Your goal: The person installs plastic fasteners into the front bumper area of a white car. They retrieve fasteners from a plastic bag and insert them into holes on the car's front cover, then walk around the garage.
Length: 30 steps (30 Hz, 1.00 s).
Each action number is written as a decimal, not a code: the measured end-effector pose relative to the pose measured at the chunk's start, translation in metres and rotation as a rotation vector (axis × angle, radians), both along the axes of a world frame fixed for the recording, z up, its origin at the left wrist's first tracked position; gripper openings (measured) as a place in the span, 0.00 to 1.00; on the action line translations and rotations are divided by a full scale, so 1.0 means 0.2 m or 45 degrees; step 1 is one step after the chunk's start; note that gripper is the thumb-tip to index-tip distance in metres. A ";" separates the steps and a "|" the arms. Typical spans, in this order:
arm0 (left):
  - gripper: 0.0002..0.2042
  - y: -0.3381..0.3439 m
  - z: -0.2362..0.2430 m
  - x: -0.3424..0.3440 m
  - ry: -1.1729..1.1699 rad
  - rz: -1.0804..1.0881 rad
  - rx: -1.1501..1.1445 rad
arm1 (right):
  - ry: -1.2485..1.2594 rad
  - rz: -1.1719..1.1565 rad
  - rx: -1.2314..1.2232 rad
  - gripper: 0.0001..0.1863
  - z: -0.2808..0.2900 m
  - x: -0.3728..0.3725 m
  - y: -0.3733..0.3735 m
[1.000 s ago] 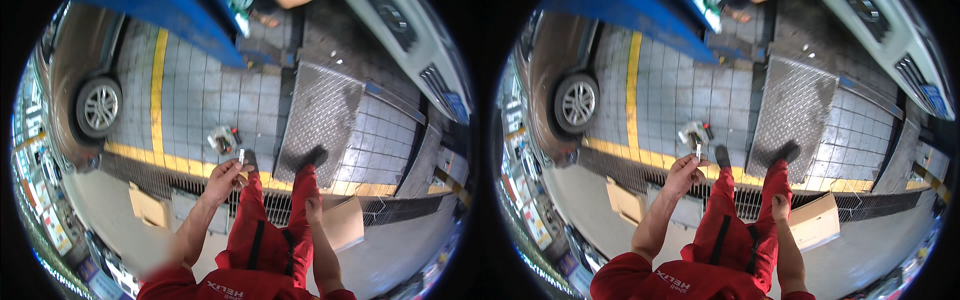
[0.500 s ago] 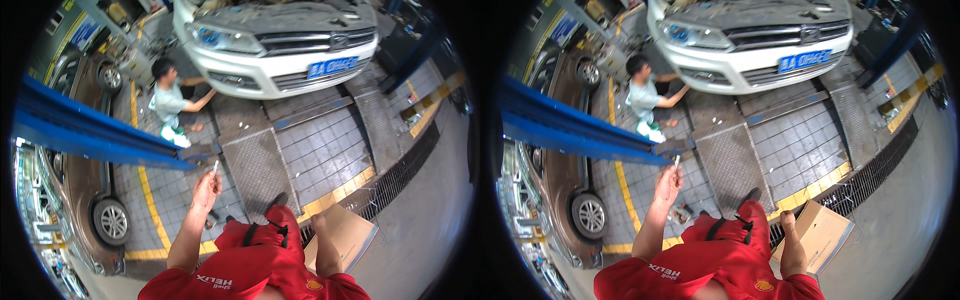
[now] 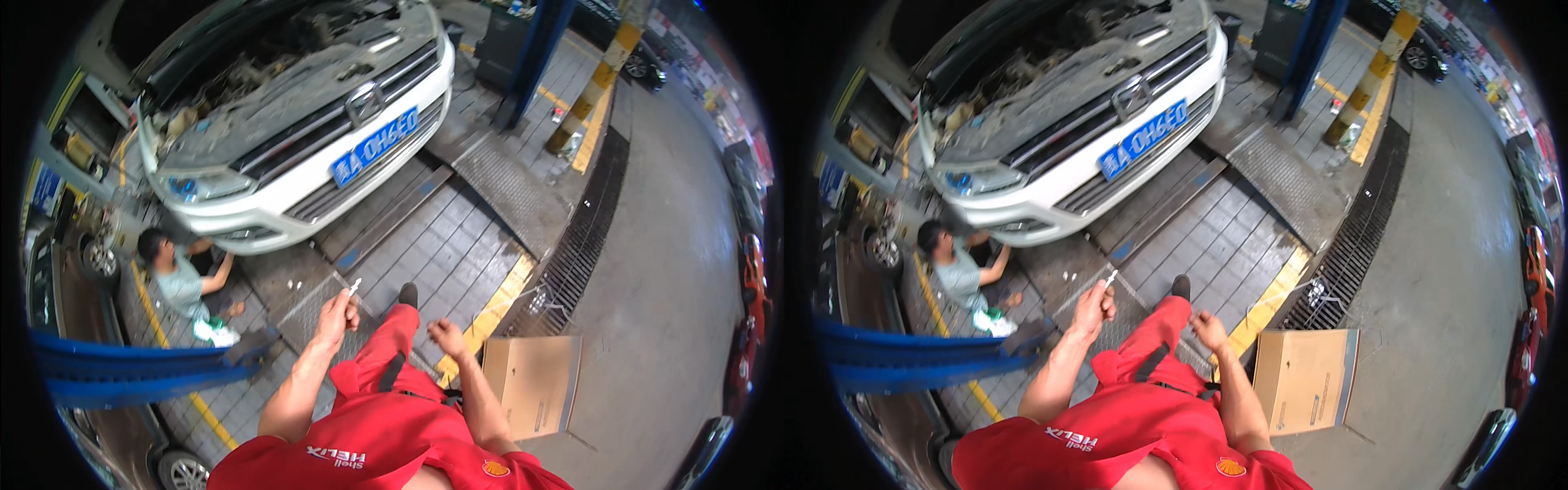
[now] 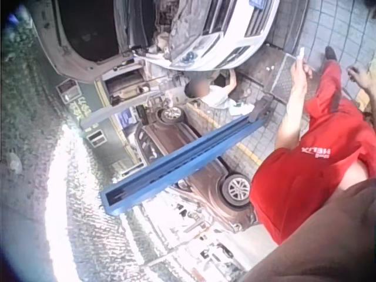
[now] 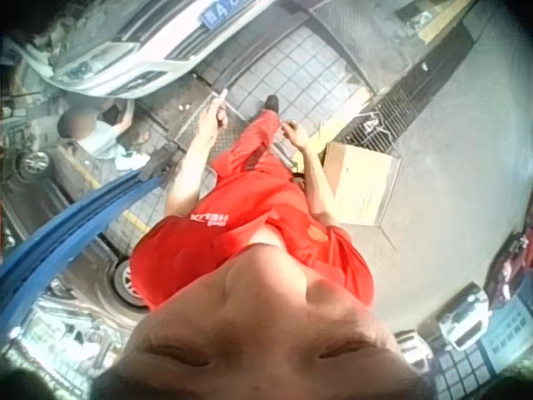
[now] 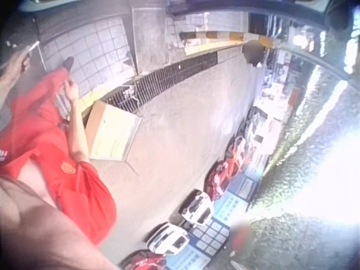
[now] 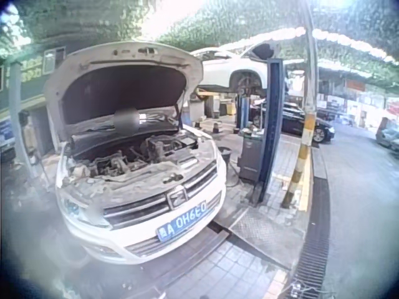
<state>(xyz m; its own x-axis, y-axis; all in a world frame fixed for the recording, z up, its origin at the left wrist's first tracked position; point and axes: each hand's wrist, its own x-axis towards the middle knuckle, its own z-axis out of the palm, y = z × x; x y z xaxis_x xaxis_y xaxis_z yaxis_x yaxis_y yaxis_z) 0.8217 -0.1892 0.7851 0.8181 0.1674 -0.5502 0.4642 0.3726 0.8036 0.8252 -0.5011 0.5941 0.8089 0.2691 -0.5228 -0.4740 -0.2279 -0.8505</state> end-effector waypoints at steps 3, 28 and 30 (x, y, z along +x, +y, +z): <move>0.18 0.04 -0.09 0.35 -0.084 -0.040 0.159 | 0.175 -0.061 -0.049 0.16 -0.16 0.14 -0.20; 0.20 -1.40 0.05 3.60 -0.579 -1.529 1.129 | -0.603 0.016 0.038 0.18 0.87 3.48 -1.00; 0.21 -1.50 0.11 3.83 -0.494 -1.471 1.164 | -0.666 0.281 -0.112 0.16 0.96 3.80 -1.08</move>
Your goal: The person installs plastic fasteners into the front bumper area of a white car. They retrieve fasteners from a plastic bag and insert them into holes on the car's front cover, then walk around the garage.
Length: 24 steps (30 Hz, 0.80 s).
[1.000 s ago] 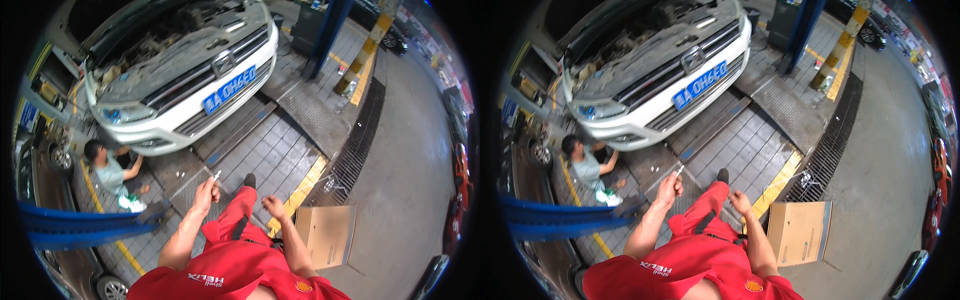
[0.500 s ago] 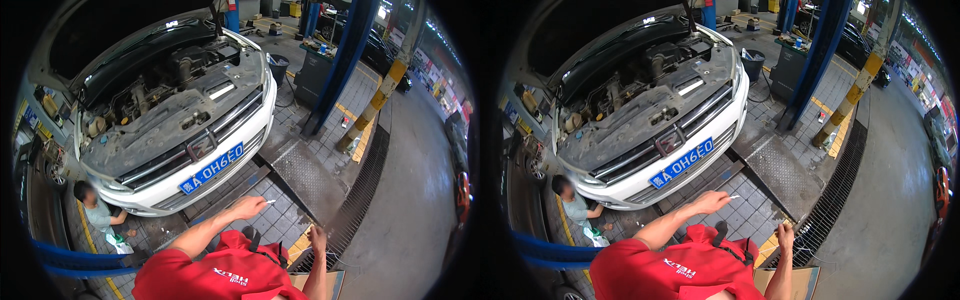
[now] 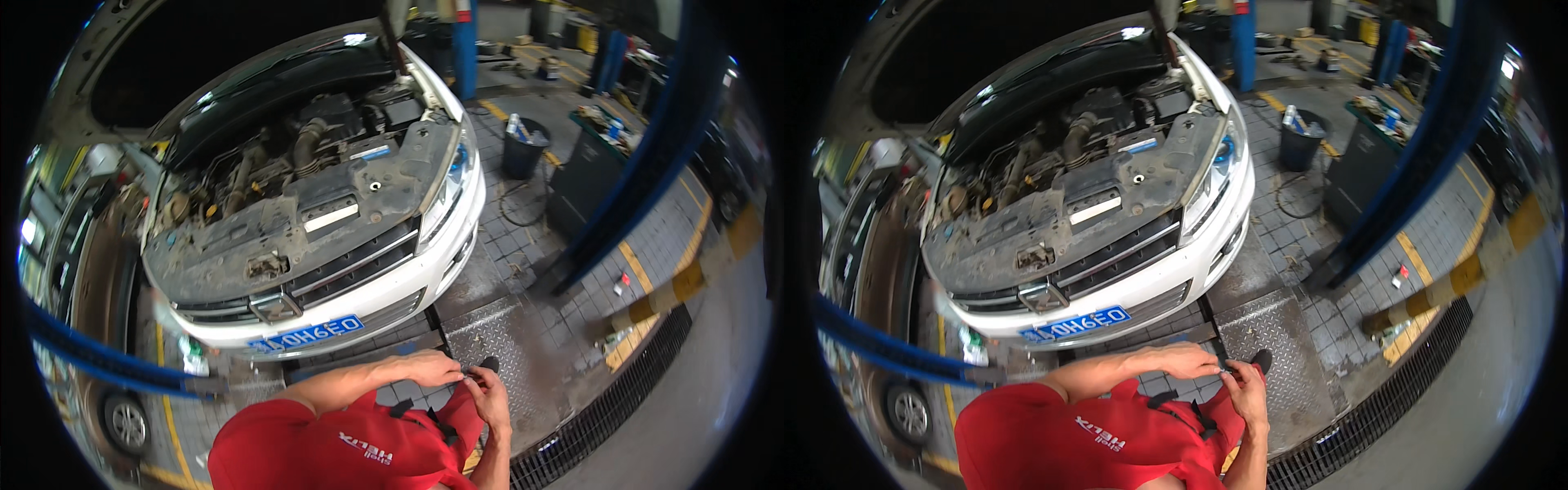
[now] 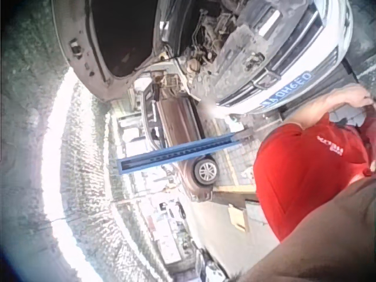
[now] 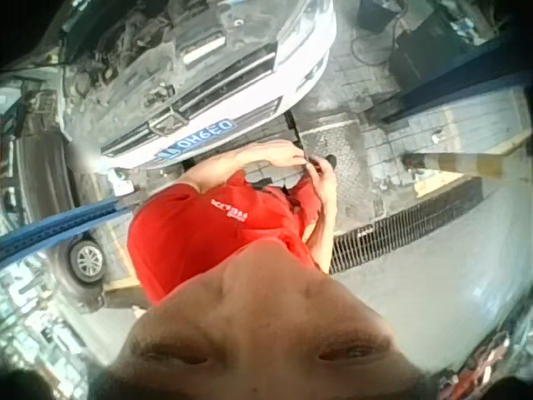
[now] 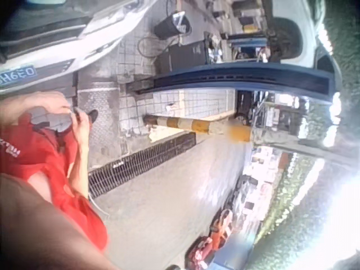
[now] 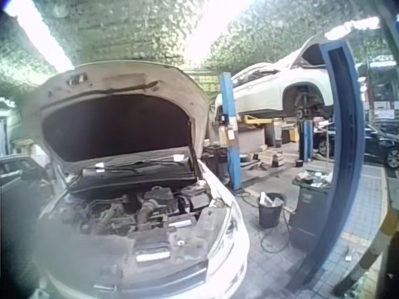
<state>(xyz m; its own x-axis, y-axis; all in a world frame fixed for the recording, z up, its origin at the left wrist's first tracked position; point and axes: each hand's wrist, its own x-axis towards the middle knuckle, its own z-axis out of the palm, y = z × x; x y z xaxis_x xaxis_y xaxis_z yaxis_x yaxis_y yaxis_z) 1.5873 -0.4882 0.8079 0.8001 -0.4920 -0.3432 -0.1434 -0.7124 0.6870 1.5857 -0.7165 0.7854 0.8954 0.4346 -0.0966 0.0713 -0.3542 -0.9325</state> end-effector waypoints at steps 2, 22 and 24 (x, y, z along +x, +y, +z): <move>0.21 -0.08 0.13 0.24 0.059 0.052 0.063 | -0.007 0.183 -0.067 0.14 0.12 0.30 -0.07; 0.18 -0.10 0.43 1.62 -0.382 1.169 -0.329 | 0.417 -0.020 0.541 0.06 0.40 2.17 -0.24; 0.15 0.02 0.38 1.85 -0.491 1.229 -0.285 | 0.362 -0.045 0.516 0.07 0.37 2.41 -0.26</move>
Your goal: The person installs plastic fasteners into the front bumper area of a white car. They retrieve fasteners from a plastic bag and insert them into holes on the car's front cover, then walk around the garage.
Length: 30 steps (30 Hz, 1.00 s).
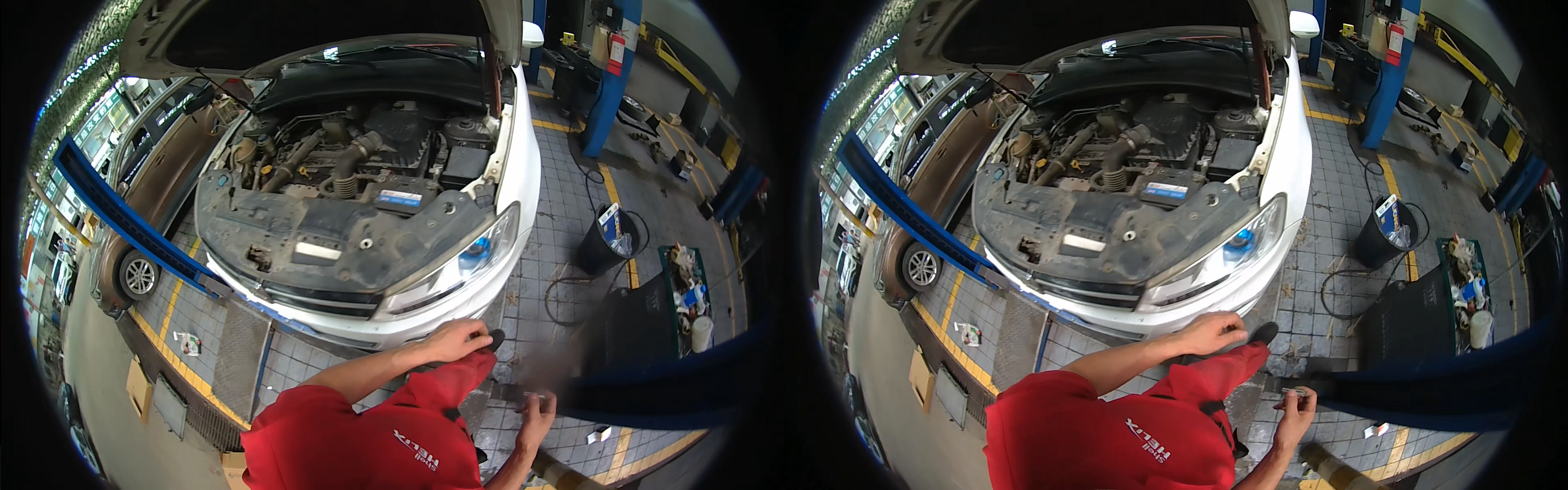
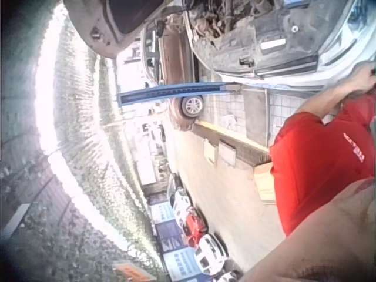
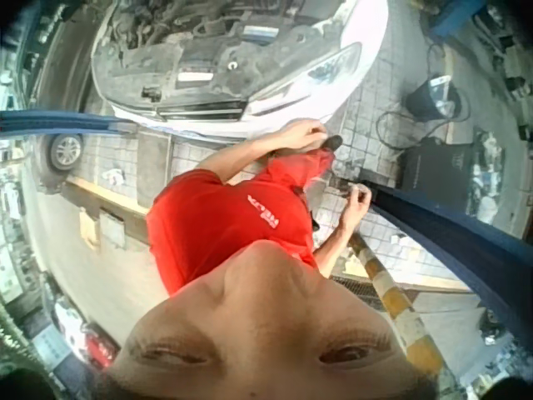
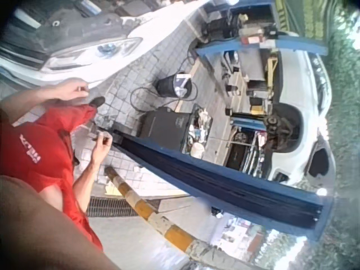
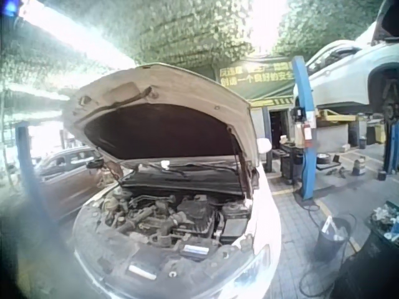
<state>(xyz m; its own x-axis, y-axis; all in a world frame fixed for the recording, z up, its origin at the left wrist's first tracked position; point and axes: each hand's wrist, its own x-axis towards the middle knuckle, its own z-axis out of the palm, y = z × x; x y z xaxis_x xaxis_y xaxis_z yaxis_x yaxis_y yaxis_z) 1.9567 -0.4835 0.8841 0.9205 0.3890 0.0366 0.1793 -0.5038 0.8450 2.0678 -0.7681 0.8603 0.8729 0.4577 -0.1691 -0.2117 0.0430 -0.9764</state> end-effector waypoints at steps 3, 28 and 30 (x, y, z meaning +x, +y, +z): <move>0.13 0.28 -0.02 0.42 -0.330 0.195 0.301 | -0.037 -0.132 -0.080 0.07 0.00 0.42 0.03; 0.19 0.91 -0.03 2.34 -0.147 0.069 -0.189 | 0.009 0.441 -0.168 0.09 0.12 2.52 1.29; 0.20 0.91 -0.10 2.54 -0.108 -0.018 -0.253 | -0.015 0.549 -0.137 0.08 0.08 2.70 1.42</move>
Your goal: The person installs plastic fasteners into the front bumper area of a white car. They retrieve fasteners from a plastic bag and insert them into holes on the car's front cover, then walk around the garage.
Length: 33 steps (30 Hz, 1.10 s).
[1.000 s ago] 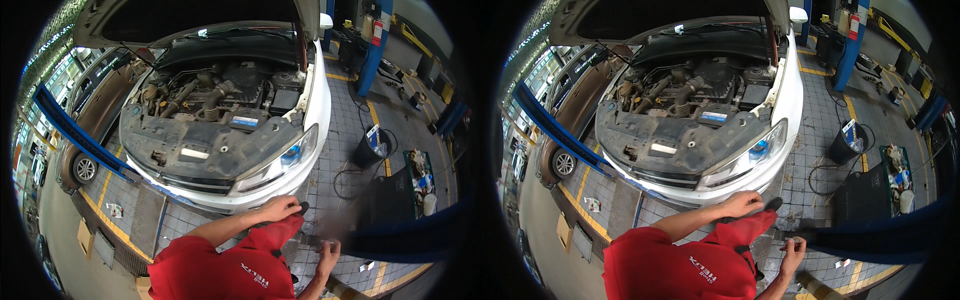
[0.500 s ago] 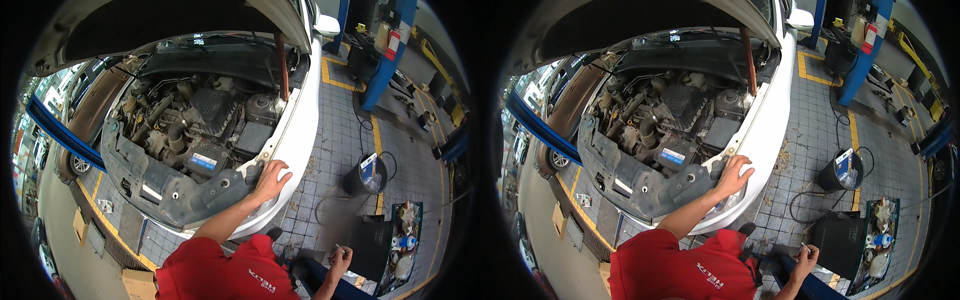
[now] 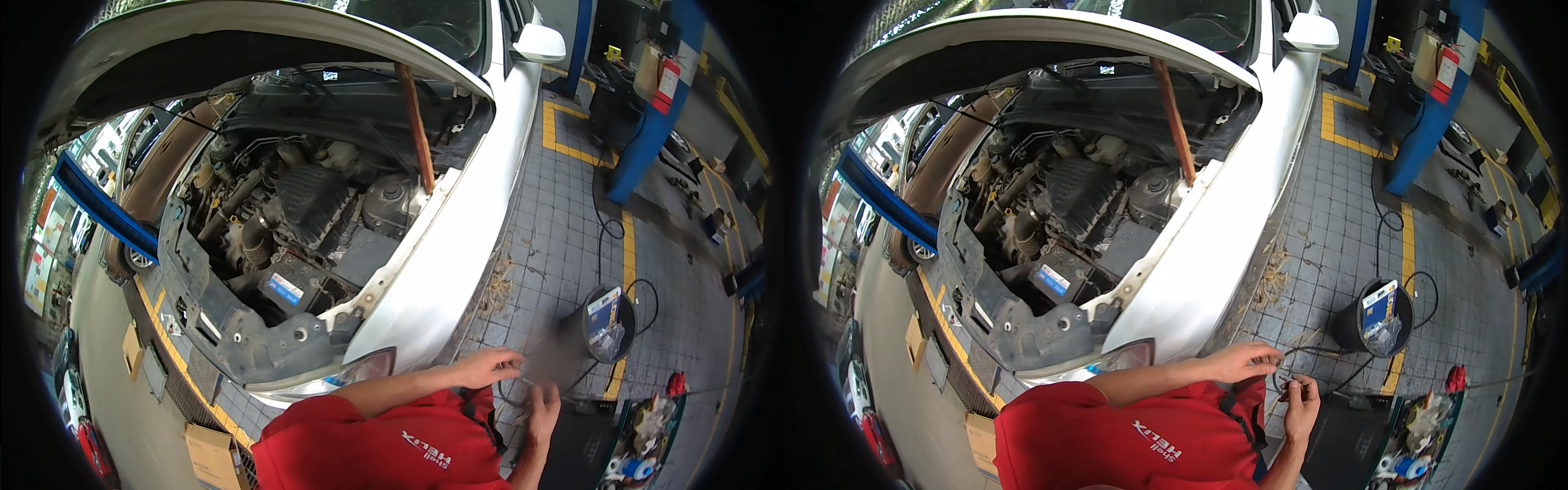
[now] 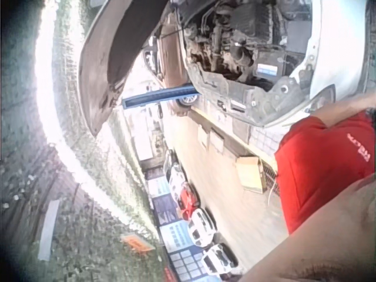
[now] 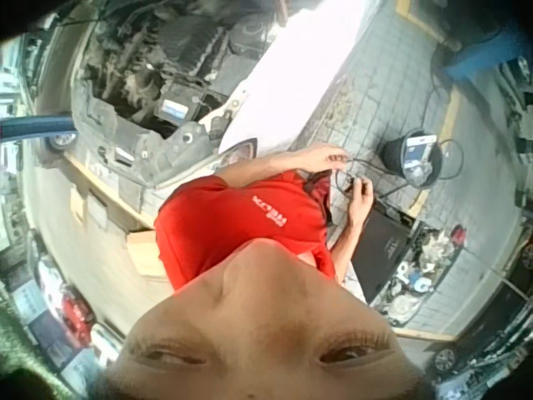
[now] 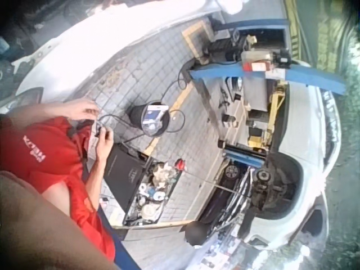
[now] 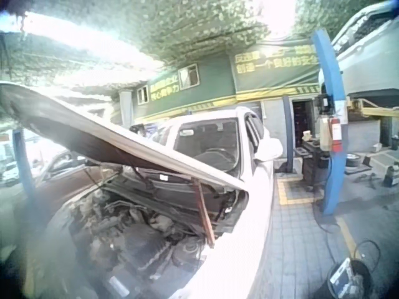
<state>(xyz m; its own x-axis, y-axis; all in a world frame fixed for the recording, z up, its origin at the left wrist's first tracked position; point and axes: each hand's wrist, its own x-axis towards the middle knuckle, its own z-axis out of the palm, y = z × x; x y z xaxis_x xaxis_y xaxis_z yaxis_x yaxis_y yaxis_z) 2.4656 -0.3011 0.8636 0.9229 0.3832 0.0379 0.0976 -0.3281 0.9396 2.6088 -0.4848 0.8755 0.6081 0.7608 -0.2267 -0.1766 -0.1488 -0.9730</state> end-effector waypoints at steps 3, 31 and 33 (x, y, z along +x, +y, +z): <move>0.17 0.08 -0.15 0.31 -0.063 -0.014 -0.061 | -0.045 0.096 0.102 0.04 -0.08 0.28 0.20; 0.18 2.32 -0.25 2.73 -0.107 0.050 -0.845 | -0.034 -0.020 0.084 0.13 -0.34 2.90 2.30; 0.18 2.52 -0.22 2.89 -0.186 0.098 -1.104 | 0.054 -0.198 0.026 0.12 -0.41 3.14 2.43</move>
